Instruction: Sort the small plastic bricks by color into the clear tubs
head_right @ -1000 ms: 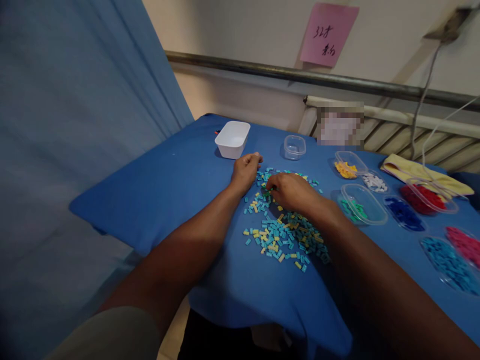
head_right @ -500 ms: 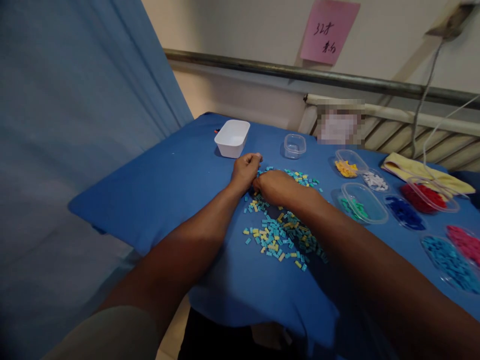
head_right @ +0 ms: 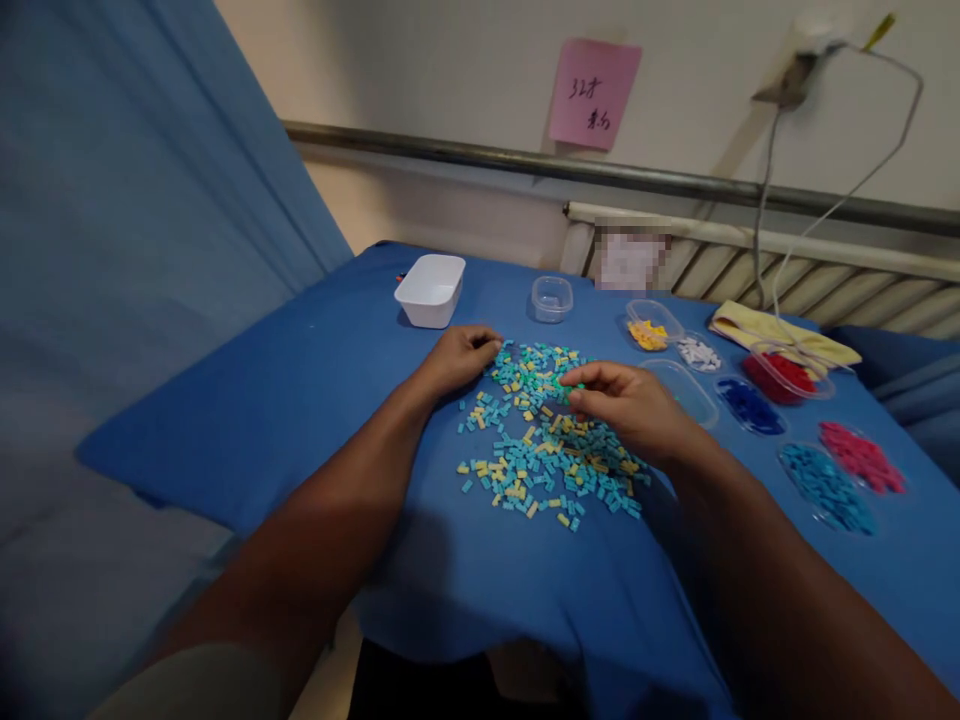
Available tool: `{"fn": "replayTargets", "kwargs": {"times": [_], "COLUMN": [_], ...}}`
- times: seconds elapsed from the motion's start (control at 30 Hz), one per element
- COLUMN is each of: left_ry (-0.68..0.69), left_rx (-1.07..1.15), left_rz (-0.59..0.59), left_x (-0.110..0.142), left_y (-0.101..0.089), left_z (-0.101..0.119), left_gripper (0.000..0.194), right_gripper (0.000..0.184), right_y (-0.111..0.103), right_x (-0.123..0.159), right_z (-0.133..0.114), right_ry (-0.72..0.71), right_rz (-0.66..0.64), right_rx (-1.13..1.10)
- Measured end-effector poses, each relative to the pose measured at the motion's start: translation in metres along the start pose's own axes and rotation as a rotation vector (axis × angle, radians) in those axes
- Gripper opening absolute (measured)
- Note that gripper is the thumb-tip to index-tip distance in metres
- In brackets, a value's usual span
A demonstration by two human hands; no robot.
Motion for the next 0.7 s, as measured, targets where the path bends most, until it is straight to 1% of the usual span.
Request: {"fn": "replayTargets", "kwargs": {"times": [0.07, 0.1, 0.2, 0.27, 0.3, 0.37, 0.5, 0.57, 0.63, 0.7], "left_ry": [0.025, 0.032, 0.063, 0.088, 0.099, 0.113, 0.108, 0.096, 0.091, 0.092], "left_rx": [-0.145, -0.208, -0.361, -0.459, -0.505, -0.58, -0.689, -0.722, -0.742, -0.747], "left_rz": [-0.165, -0.224, -0.337, -0.379, -0.389, -0.392, -0.416, -0.43, -0.433, -0.431], "left_x": [0.007, 0.01, 0.018, 0.021, 0.022, 0.022, 0.02, 0.019, 0.019, 0.019], "left_y": [-0.003, -0.004, -0.004, -0.001, 0.0, 0.001, 0.001, 0.002, 0.003, 0.004], "left_z": [0.009, 0.013, 0.024, 0.03, 0.032, 0.038, 0.044, 0.045, 0.046, 0.045], "left_gripper": [0.029, 0.028, 0.027, 0.027, 0.028, 0.029, 0.026, 0.026, 0.025, 0.023], "right_gripper": [0.038, 0.038, 0.036, 0.034, 0.034, 0.036, 0.036, 0.034, 0.033, 0.031], "right_y": [-0.028, -0.043, -0.083, -0.101, -0.106, -0.113, -0.12, -0.124, -0.128, -0.13], "right_x": [0.021, 0.03, 0.047, 0.05, 0.049, 0.044, 0.033, 0.033, 0.036, 0.039], "right_z": [0.005, 0.008, 0.017, 0.025, 0.029, 0.035, 0.043, 0.044, 0.043, 0.039], "right_ry": [-0.019, -0.038, -0.09, -0.094, -0.091, -0.087, -0.09, -0.108, -0.14, -0.196], "right_rz": [0.115, 0.187, 0.451, 0.599, 0.644, 0.673, 0.656, 0.676, 0.711, 0.731], "right_rx": [-0.007, 0.003, 0.064, 0.096, 0.098, 0.072, -0.032, -0.037, 0.042, 0.232]}}
Point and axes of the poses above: each hand's wrist, its own x-axis away from the middle knuckle, its own y-axis out of the palm, z = x × y, the point moved 6 cm from there along -x, towards the middle knuckle, and after that the axes turned 2 degrees about y, right-handed, at the moved point
